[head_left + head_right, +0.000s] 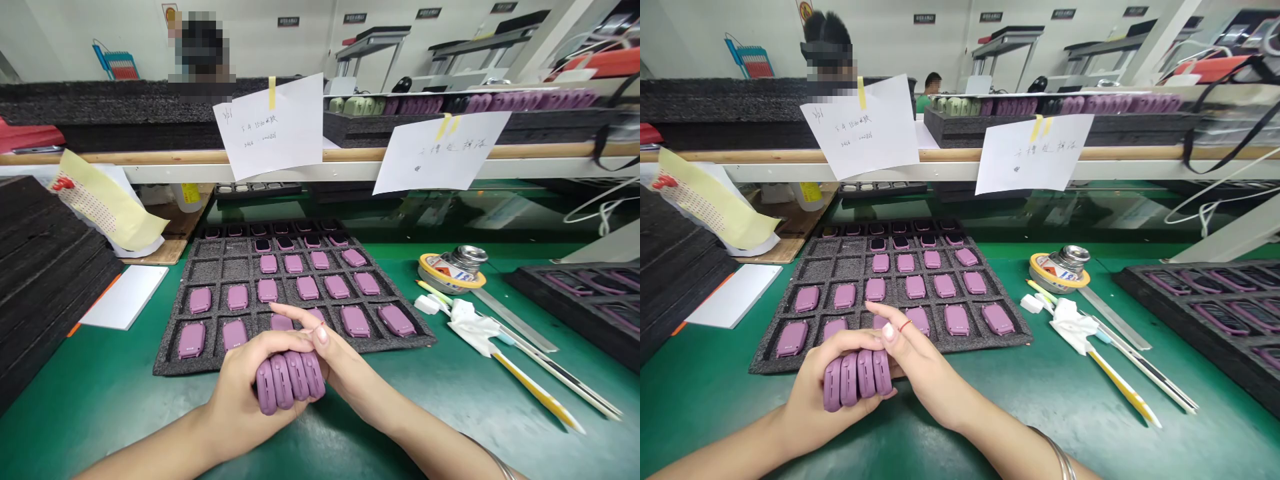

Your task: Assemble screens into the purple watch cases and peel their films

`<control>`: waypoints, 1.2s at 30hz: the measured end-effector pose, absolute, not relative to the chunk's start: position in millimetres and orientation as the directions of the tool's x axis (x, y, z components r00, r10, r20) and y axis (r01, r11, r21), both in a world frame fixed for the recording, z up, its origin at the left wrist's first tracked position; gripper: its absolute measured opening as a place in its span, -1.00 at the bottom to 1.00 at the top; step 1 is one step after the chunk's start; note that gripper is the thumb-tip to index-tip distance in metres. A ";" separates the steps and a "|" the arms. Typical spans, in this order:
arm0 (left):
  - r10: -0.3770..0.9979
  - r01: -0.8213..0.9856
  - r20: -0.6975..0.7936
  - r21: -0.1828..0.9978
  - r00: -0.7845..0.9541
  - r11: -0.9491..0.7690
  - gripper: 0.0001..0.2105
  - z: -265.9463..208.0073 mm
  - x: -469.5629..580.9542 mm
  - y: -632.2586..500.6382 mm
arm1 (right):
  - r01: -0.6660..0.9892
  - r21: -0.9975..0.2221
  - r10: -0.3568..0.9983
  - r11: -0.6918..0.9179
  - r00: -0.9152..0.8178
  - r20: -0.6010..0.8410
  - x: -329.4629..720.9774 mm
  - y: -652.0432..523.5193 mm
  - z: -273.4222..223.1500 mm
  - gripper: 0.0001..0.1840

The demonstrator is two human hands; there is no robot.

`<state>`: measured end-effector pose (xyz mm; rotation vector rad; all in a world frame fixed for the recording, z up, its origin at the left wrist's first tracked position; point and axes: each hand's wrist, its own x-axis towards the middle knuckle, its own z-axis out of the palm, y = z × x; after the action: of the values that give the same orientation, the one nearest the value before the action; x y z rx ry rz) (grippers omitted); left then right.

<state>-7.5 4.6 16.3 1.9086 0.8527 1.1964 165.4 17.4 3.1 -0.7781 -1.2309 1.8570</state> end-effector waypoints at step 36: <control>0.763 -0.482 -0.312 0.627 0.566 0.613 -0.61 12.4 -7.4 12.0 | 0.081 -0.874 0.835 0.478 -0.351 0.424 173.4 15.9 35.3 -0.82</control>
<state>-7.4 12.0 12.4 0.5145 0.6072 0.7709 173.4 15.9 35.3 -0.7800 -1.7590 0.9773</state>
